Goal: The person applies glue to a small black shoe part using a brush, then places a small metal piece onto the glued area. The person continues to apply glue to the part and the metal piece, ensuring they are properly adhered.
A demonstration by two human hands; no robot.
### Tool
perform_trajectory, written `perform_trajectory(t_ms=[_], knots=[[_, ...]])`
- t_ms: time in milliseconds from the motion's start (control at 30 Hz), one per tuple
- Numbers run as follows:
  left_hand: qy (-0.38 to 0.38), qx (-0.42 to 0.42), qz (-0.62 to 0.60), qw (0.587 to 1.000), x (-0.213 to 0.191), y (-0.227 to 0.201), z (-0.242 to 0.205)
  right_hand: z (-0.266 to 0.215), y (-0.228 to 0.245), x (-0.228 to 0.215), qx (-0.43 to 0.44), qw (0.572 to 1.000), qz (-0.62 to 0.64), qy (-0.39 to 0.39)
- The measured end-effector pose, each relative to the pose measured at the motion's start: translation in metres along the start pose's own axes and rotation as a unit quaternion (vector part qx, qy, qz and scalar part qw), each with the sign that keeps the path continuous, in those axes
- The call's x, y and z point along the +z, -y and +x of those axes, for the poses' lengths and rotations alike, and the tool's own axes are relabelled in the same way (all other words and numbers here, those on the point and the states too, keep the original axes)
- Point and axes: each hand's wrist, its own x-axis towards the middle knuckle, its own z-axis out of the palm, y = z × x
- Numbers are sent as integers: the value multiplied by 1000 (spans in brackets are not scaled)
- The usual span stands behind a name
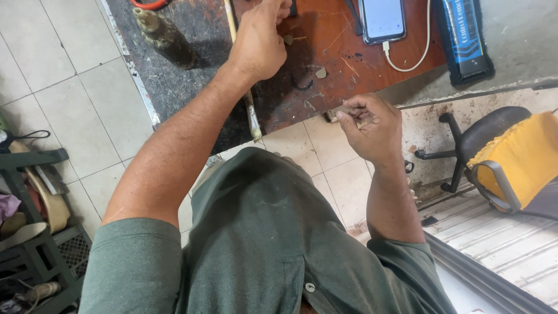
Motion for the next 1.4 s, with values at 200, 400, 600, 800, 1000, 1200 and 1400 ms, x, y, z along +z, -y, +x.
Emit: perform_trajectory(t_ms=[200,400,600,800,1000,1200,1400], knots=[[-20,68,87,994,-17,-42,-16,17,-5,13,-23,999,-28,6],[52,50,72,995,-40,-84,-50,56,-4,27,-21,991,-117,67],[60,-17,41,997,-60,-98,-93,67,-7,28,-3,990,-100,99],[18,-31,-11,999,-59,-95,-111,55,33,44,54,978,200,18],[-63,13,-107,992,-63,-85,-126,40,71,79,56,931,360,13],[-39,42,-243,968,-106,-63,-145,35,113,111,139,881,450,34],[7,23,-258,966,-157,-36,-183,26,155,165,172,868,461,60]])
